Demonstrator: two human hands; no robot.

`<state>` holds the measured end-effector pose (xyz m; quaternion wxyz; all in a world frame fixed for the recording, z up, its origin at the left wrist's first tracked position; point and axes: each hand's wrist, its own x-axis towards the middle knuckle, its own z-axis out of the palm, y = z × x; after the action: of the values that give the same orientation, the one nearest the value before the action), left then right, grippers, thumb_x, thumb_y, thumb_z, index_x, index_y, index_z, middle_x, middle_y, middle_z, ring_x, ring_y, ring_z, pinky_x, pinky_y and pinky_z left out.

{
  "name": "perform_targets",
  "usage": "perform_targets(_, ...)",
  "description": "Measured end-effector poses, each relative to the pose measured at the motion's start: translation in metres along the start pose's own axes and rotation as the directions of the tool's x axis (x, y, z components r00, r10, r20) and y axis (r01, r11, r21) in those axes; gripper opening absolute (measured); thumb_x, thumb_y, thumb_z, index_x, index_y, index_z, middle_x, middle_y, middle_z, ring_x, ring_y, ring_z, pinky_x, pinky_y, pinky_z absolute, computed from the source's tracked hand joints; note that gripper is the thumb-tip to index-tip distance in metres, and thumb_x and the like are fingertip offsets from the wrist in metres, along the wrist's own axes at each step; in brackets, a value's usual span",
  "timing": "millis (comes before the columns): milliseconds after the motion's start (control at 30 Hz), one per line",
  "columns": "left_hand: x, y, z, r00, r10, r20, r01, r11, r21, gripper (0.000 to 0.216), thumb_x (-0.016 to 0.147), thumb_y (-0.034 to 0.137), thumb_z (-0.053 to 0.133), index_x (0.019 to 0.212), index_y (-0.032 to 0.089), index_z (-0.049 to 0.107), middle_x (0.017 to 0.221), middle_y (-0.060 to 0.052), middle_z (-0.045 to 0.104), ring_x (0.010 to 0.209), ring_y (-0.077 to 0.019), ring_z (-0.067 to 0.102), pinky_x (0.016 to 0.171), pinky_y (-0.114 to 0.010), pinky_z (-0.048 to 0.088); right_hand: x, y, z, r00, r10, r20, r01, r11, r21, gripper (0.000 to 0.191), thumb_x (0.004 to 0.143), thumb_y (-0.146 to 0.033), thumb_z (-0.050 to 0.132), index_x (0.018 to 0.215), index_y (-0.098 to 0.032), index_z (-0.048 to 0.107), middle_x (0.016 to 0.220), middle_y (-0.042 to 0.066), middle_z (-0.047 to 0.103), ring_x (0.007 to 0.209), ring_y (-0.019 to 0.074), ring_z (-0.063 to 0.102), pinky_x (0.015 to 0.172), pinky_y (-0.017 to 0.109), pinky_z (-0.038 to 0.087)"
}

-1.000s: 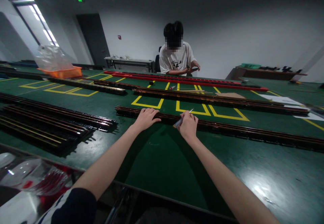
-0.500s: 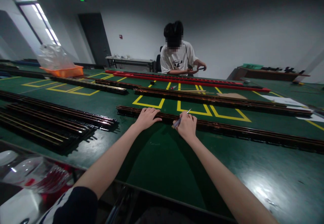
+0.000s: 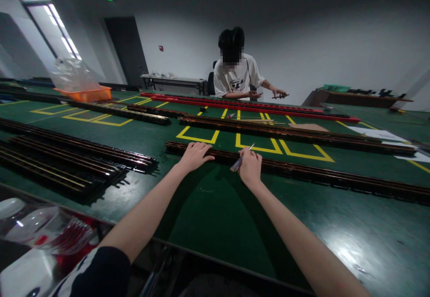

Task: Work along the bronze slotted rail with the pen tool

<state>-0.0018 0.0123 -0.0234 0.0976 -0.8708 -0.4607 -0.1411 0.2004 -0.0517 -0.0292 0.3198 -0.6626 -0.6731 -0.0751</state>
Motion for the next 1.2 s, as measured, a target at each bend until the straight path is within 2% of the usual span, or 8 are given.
perform_targets(133, -0.0001, 0.0002, 0.0003, 1.000, 0.003, 0.003, -0.003, 1.000, 0.008, 0.044, 0.092, 0.049, 0.043, 0.123, 0.020, 0.052, 0.122, -0.010, 0.060, 0.112, -0.0268, 0.053, 0.093, -0.040, 0.036, -0.0016, -0.0003, -0.0038, 1.000, -0.030, 0.001, 0.030, 0.999, 0.024, 0.023, 0.069, -0.006, 0.050, 0.085, -0.020, 0.041, 0.089, 0.011, 0.067, 0.089, 0.0274, 0.061, 0.086, 0.040, 0.036)
perform_targets(267, -0.0004, 0.0002, 0.0007, 1.000, 0.003, -0.003, -0.003, 1.000, 0.013, 0.045, 0.091, 0.049, 0.043, 0.123, 0.019, 0.053, 0.121, -0.011, 0.061, 0.111, -0.0270, 0.053, 0.093, -0.040, 0.036, -0.0019, -0.0027, -0.0068, 0.995, -0.096, 0.015, 0.096, 0.994, 0.052, 0.011, 0.079, -0.023, 0.051, 0.085, -0.020, 0.042, 0.085, 0.010, 0.066, 0.085, 0.0260, 0.060, 0.087, 0.040, 0.036)
perform_targets(400, -0.0007, 0.0003, 0.0010, 1.000, 0.004, -0.008, -0.003, 1.000, 0.012, 0.044, 0.092, 0.048, 0.043, 0.123, 0.019, 0.053, 0.121, -0.011, 0.061, 0.111, -0.0271, 0.053, 0.093, -0.041, 0.036, -0.0008, -0.0047, -0.0069, 0.996, -0.068, 0.051, 0.069, 0.997, -0.020, 0.014, 0.082, -0.030, 0.050, 0.086, -0.018, 0.044, 0.083, 0.012, 0.065, 0.082, 0.0262, 0.060, 0.085, 0.040, 0.036)
perform_targets(700, -0.0003, 0.0025, 0.0002, 1.000, 0.012, -0.001, -0.012, 1.000, 0.021, 0.047, 0.091, 0.049, 0.044, 0.124, 0.017, 0.052, 0.121, -0.011, 0.061, 0.112, -0.0271, 0.053, 0.092, -0.040, 0.037, 0.0000, -0.0085, -0.0018, 0.996, -0.059, 0.066, 0.061, 0.998, -0.024, 0.012, 0.079, -0.019, 0.051, 0.087, -0.018, 0.043, 0.088, 0.013, 0.066, 0.089, 0.0287, 0.060, 0.087, 0.043, 0.035)
perform_targets(900, -0.0005, 0.0029, -0.0020, 1.000, 0.014, 0.002, -0.014, 1.000, 0.016, 0.045, 0.092, 0.049, 0.043, 0.124, 0.019, 0.052, 0.124, -0.011, 0.059, 0.112, -0.0266, 0.053, 0.093, -0.040, 0.037, -0.0006, -0.0083, -0.0040, 0.998, -0.027, 0.063, 0.029, 0.999, -0.023, 0.025, 0.069, -0.001, 0.048, 0.085, -0.019, 0.042, 0.092, 0.013, 0.067, 0.093, 0.0290, 0.061, 0.088, 0.043, 0.037)
perform_targets(1033, -0.0006, 0.0017, -0.0011, 1.000, 0.024, -0.002, -0.024, 1.000, 0.012, 0.045, 0.092, 0.049, 0.042, 0.124, 0.019, 0.052, 0.123, -0.011, 0.060, 0.112, -0.0264, 0.053, 0.093, -0.040, 0.037, -0.0012, -0.0056, -0.0033, 0.999, -0.017, 0.047, 0.017, 1.000, 0.004, 0.025, 0.070, 0.000, 0.047, 0.084, -0.020, 0.040, 0.091, 0.013, 0.068, 0.091, 0.0280, 0.062, 0.088, 0.042, 0.038)
perform_targets(1200, -0.0008, 0.0026, -0.0004, 0.999, 0.036, -0.013, -0.036, 0.999, 0.017, 0.046, 0.091, 0.050, 0.043, 0.123, 0.019, 0.053, 0.119, -0.011, 0.062, 0.110, -0.0267, 0.054, 0.092, -0.040, 0.037, -0.0027, -0.0013, -0.0021, 0.996, -0.084, 0.001, 0.084, 0.996, 0.026, 0.025, 0.069, -0.002, 0.046, 0.083, -0.021, 0.038, 0.091, 0.012, 0.068, 0.086, 0.0262, 0.062, 0.086, 0.041, 0.038)
